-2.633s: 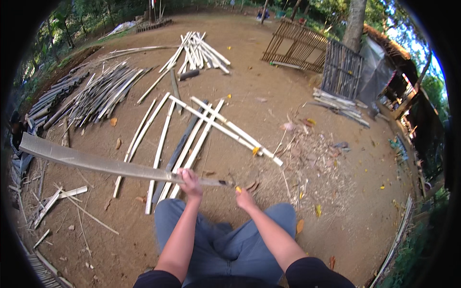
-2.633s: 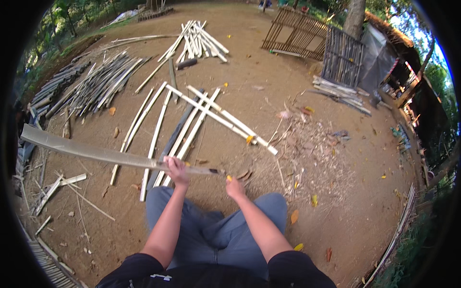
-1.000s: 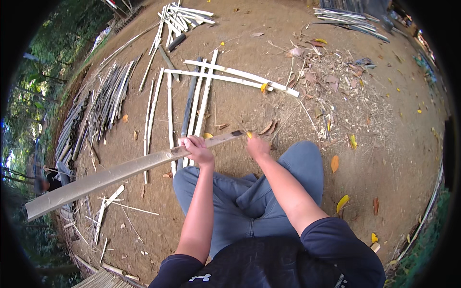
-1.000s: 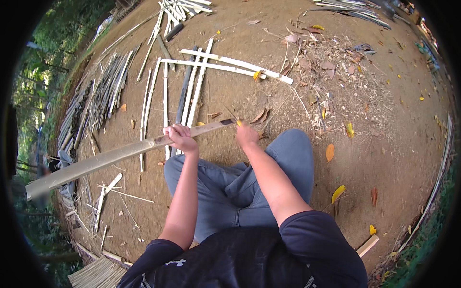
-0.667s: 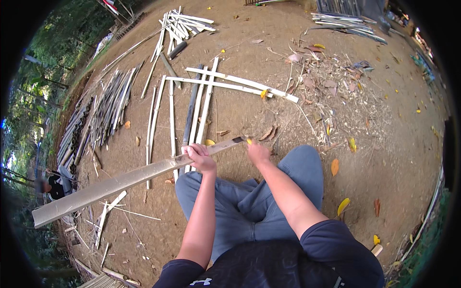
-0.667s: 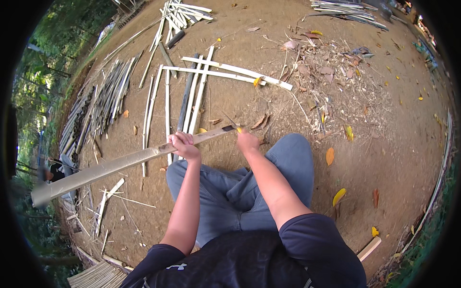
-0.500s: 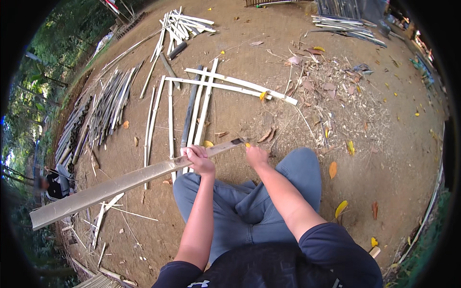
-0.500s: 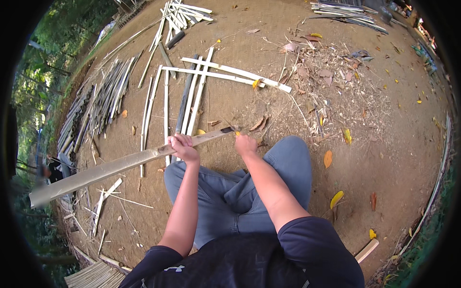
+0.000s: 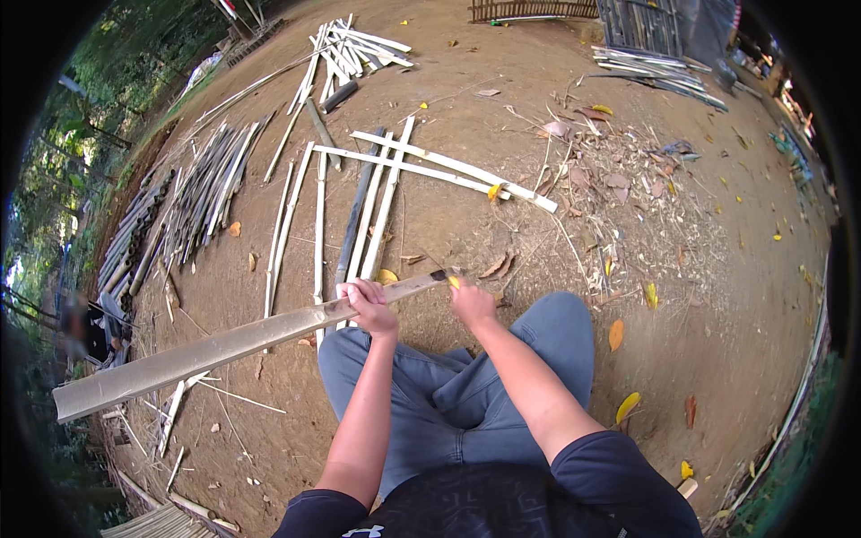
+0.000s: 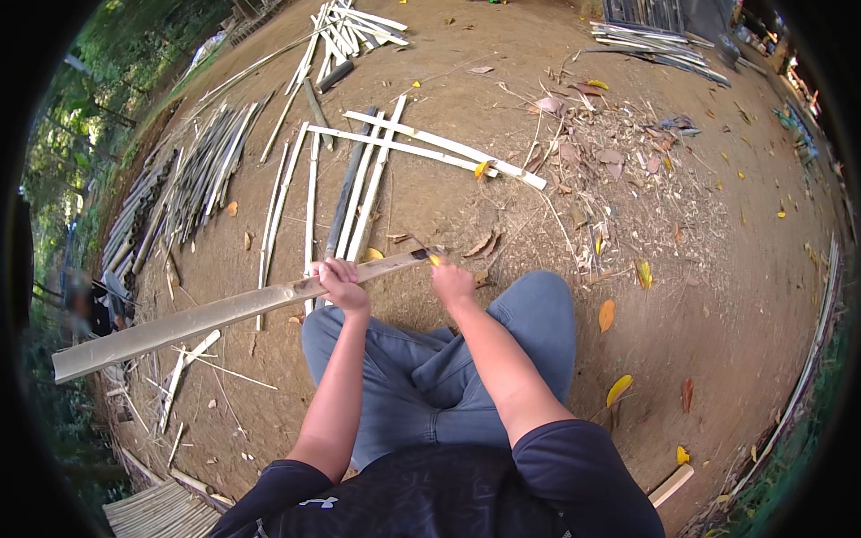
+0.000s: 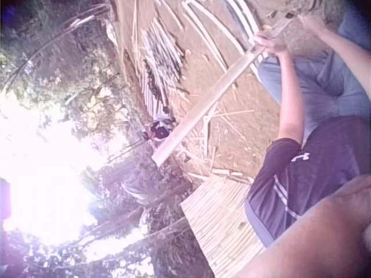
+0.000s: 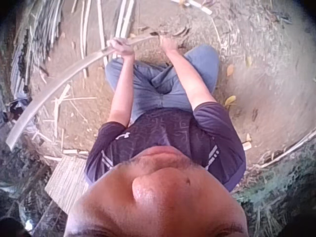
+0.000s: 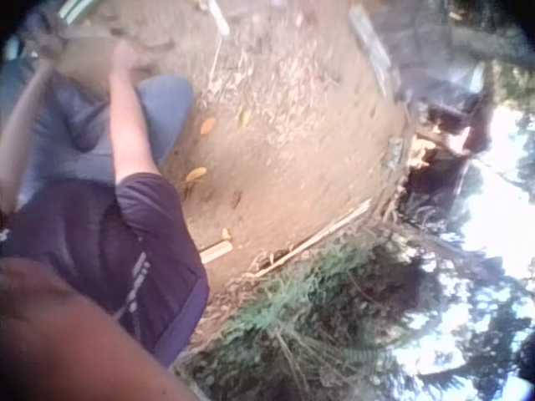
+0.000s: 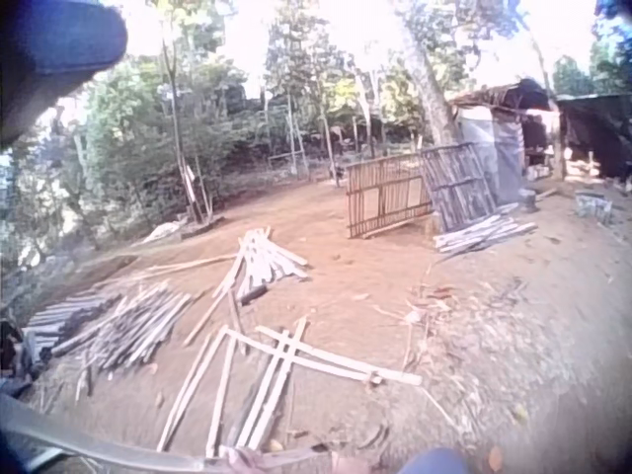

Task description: The person sits on the ground and uses a knife to shave the nodes and surface of a long bamboo pole, rotating it to reach different sides.

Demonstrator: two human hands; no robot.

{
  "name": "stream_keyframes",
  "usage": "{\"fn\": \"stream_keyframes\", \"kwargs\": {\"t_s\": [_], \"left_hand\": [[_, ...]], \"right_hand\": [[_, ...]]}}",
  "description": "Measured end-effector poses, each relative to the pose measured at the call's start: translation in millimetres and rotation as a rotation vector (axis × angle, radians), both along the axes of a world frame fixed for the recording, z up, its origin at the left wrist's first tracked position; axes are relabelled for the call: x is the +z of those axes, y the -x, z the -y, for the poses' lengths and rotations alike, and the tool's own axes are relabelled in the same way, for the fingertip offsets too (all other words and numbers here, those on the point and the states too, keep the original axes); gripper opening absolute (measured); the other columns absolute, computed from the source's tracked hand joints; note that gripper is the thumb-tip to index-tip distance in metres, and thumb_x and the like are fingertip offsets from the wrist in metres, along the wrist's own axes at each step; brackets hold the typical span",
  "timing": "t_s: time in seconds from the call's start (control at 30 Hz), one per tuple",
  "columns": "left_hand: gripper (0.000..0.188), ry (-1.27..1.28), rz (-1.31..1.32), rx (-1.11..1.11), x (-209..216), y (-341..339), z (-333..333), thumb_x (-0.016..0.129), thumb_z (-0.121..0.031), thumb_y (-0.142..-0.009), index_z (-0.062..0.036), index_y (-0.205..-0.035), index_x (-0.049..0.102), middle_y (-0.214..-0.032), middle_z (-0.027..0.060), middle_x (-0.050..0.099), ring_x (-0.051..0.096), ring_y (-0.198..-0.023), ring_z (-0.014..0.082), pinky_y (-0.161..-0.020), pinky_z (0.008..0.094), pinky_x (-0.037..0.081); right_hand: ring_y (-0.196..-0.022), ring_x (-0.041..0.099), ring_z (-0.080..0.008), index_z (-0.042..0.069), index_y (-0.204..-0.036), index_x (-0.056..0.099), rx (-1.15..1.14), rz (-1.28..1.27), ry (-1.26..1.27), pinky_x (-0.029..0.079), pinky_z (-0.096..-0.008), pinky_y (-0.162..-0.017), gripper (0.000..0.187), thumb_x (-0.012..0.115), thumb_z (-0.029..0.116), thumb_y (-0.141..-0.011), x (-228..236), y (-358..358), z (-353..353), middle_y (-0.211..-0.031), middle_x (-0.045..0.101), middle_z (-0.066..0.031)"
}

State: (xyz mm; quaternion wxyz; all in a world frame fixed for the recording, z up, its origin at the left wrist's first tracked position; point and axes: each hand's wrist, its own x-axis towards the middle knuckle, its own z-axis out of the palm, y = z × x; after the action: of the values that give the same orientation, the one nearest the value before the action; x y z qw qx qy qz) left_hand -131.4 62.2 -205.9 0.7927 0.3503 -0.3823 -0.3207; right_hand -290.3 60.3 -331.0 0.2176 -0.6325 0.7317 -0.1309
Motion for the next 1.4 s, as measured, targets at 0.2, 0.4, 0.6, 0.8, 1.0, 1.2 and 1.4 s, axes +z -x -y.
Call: {"fn": "stream_keyframes", "kwargs": {"t_s": [0.2, 0.4, 0.6, 0.8, 1.0, 1.2, 1.4], "left_hand": [[0.022, 0.027, -0.006, -0.028, -4.9, 6.8, 9.2, 0.035, -0.017, -0.103, -0.0131, -0.082, 0.029, -0.057, -0.0013, 0.031, 0.028, -0.046, 0.0074, -0.044, 0.0248, 0.029], [0.021, -0.005, -0.018, 0.035, -4.8, -8.1, 2.9, 0.034, -0.016, -0.101, -0.0132, -0.082, 0.028, -0.056, -0.0015, 0.03, 0.026, -0.046, 0.0076, -0.045, 0.025, 0.028], [0.026, 0.0, -0.04, 0.004, 4.3, 9.3, 11.1, 0.034, -0.019, -0.102, -0.0117, -0.077, 0.03, -0.056, -0.0015, 0.03, 0.027, -0.047, 0.0078, -0.045, 0.0247, 0.028], [0.025, 0.015, -0.035, 0.029, -2.3, -5.3, 1.0, 0.035, -0.018, -0.102, -0.012, -0.077, 0.031, -0.057, -0.0014, 0.031, 0.027, -0.047, 0.0078, -0.046, 0.0245, 0.029], [0.023, 0.03, -0.009, -0.045, 2.9, 10.7, 10.5, 0.035, -0.018, -0.102, -0.0124, -0.08, 0.029, -0.057, -0.0013, 0.031, 0.028, -0.047, 0.0078, -0.046, 0.0246, 0.03], [0.021, 0.007, -0.011, 0.022, -5.1, -3.1, 2.1, 0.033, -0.017, -0.103, -0.0128, -0.083, 0.029, -0.057, -0.001, 0.031, 0.028, -0.046, 0.0083, -0.045, 0.0248, 0.031], [0.02, 0.018, -0.02, -0.023, -0.9, -1.2, 10.5, 0.033, -0.018, -0.102, -0.0132, -0.083, 0.029, -0.057, -0.0011, 0.031, 0.028, -0.047, 0.0082, -0.045, 0.0247, 0.03]], "right_hand": [[-0.083, 0.071, -0.0367, 0.006, -0.118, 0.062, 0.051, -0.111, -0.174, 0.057, -0.0475, -0.072, 0.036, 0.056, 0.033, -0.095, -36.7, 25.5, 14.4, -0.091, 0.072, -0.0203], [-0.091, 0.072, -0.0335, 0.006, -0.103, 0.071, 0.05, -0.025, 0.07, 0.058, -0.0441, -0.076, 0.029, 0.057, 0.031, -0.095, 14.4, -8.5, -1.4, -0.099, 0.072, -0.0163], [-0.086, 0.073, -0.0318, 0.009, -0.097, 0.07, 0.053, -0.204, -0.228, 0.058, -0.0423, -0.073, 0.025, 0.051, 0.026, -0.098, -43.4, 27.9, 17.5, -0.093, 0.074, -0.0143], [-0.096, 0.071, -0.0307, 0.006, -0.108, 0.067, 0.148, -0.02, 0.025, 0.057, -0.0437, -0.079, 0.028, 0.049, 0.024, -0.098, 28.8, -11.9, -4.1, -0.099, 0.073, -0.0149], [-0.097, 0.071, -0.0302, 0.007, -0.114, 0.064, -0.085, -0.107, -0.253, 0.058, -0.0427, -0.078, 0.027, 0.053, 0.023, -0.096, -46.0, 24.1, 14.5, -0.102, 0.073, -0.0151], [-0.097, 0.071, -0.0302, 0.008, -0.108, 0.067, 0.048, -0.13, -0.208, 0.058, -0.0426, -0.075, 0.025, 0.055, 0.025, -0.096, -25.7, 7.3, 9.9, -0.103, 0.072, -0.0168], [-0.092, 0.071, -0.0326, 0.007, -0.106, 0.068, -0.038, -0.093, -0.177, 0.058, -0.0437, -0.074, 0.028, 0.053, 0.028, -0.097, -33.0, 16.8, 14.8, -0.1, 0.072, -0.0174]]}}
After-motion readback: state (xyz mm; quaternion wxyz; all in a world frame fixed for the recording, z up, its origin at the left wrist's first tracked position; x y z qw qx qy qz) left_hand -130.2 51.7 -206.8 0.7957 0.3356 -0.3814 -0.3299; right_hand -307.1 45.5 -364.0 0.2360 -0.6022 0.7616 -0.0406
